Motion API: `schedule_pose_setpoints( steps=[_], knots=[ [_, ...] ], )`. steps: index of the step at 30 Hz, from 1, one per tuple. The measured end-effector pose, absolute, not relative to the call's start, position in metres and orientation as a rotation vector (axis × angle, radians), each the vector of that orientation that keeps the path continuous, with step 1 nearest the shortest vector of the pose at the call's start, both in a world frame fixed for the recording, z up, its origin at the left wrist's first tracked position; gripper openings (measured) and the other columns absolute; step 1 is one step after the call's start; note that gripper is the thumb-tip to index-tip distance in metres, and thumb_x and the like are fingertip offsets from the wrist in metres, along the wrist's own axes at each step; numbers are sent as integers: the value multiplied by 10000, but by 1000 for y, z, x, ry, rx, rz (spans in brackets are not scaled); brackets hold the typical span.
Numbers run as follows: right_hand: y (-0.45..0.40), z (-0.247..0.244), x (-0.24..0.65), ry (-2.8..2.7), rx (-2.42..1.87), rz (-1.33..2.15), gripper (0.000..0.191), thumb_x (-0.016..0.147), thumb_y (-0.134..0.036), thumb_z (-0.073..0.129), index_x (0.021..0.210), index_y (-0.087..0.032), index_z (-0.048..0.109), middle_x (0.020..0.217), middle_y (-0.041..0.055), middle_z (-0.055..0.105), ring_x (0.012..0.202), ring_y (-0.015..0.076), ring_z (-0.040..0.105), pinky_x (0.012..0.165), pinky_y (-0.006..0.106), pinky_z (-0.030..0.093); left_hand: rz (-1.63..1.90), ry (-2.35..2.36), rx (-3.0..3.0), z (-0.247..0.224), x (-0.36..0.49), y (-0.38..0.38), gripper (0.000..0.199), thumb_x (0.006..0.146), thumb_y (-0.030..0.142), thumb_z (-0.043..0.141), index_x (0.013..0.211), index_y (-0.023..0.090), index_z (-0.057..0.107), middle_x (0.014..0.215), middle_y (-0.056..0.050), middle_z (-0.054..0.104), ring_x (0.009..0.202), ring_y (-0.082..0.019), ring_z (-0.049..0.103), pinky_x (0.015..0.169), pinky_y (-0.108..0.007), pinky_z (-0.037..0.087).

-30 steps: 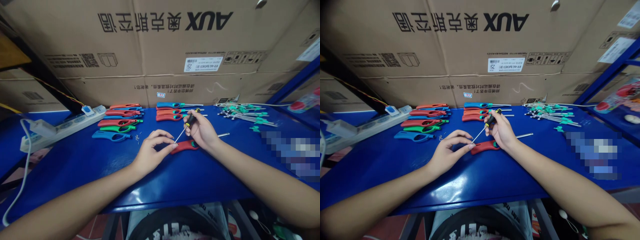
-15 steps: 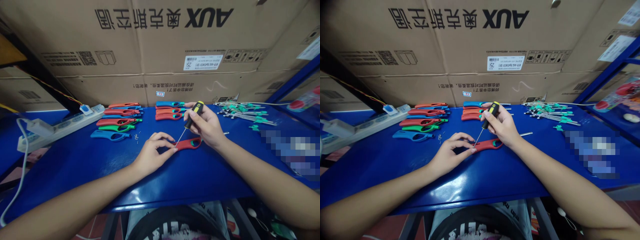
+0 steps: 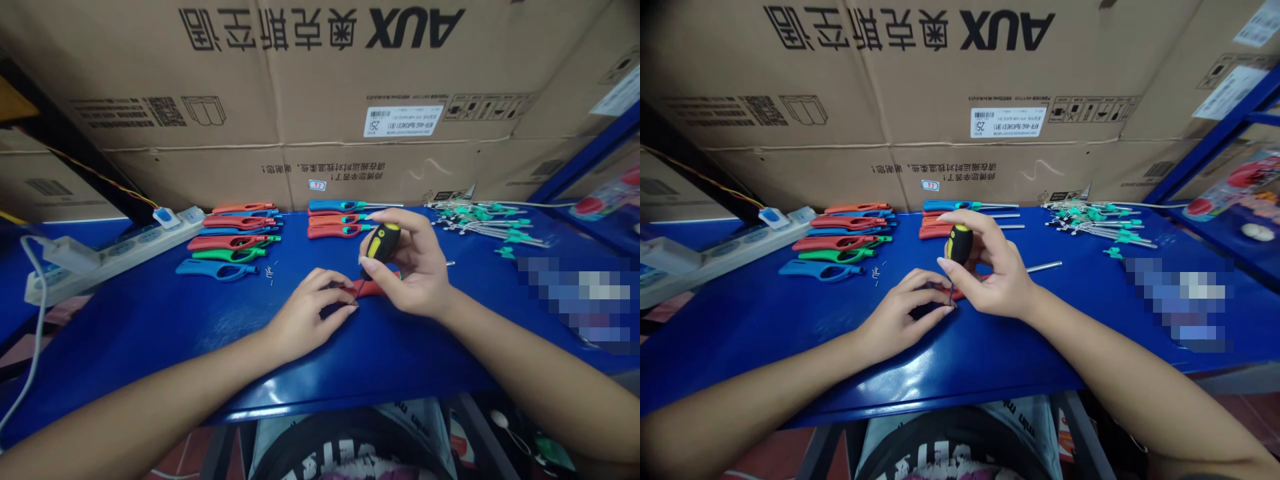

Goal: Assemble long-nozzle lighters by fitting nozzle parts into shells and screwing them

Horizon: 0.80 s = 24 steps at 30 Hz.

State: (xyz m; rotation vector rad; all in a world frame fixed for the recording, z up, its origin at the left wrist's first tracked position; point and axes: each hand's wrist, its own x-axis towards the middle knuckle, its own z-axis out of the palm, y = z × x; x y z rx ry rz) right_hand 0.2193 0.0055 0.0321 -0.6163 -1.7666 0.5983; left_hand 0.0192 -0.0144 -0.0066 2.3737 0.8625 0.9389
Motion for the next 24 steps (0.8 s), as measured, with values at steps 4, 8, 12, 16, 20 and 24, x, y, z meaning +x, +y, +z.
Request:
schedule_pose_setpoints(
  steps=[4, 8, 12, 16, 20, 24],
  knots=[
    [8, 28, 216, -1686, -655, 531, 464, 868, -242, 701, 1287, -334, 523, 1128, 51, 610, 801, 171, 656, 617, 304, 609, 882, 949, 2390, -3, 17, -14, 302, 892, 303, 718, 1165, 218, 620, 1257, -76, 625, 1178, -237, 572, 1051, -418, 461],
    [14, 22, 215, -1640, -670, 566, 467, 883, -260, 689, 1301, -343, 497, 982, 33, 613, 760, 175, 652, 620, 313, 610, 779, 1043, 2413, -6, 16, -12, 437, 883, 266, 714, 1283, 226, 543, 1291, -78, 622, 1213, -257, 563, 1065, -449, 460],
    [16, 18, 214, -1662, -651, 577, 469, 896, -246, 672, 1313, -348, 482, 926, 22, 603, 738, 171, 642, 621, 315, 610, 746, 1048, 2394, -10, 16, -10, 354, 904, 224, 669, 1238, 196, 555, 1204, -78, 670, 1131, -247, 611, 1004, -425, 499],
    [15, 16, 214, -1683, -621, 535, 486, 891, -213, 673, 1317, -351, 483, 960, 26, 591, 782, 178, 648, 636, 317, 618, 743, 1009, 2391, -11, 16, -10, 317, 900, 171, 661, 1204, 179, 569, 1185, -72, 679, 1107, -235, 615, 993, -406, 500],
    [17, 15, 215, -1719, -594, 445, 497, 888, -218, 677, 1331, -307, 469, 996, 40, 581, 779, 175, 643, 598, 307, 620, 750, 986, 2383, -10, 17, -10, 305, 891, 173, 680, 1177, 181, 572, 1160, -67, 682, 1091, -234, 622, 979, -404, 507],
    [19, 14, 217, -1742, -580, 379, 511, 887, -216, 678, 1343, -286, 458, 990, 44, 580, 759, 167, 638, 575, 298, 614, 760, 999, 2379, -11, 17, -9, 284, 879, 177, 698, 1134, 176, 573, 1122, -65, 683, 1069, -235, 635, 962, -393, 512]
  ],
)
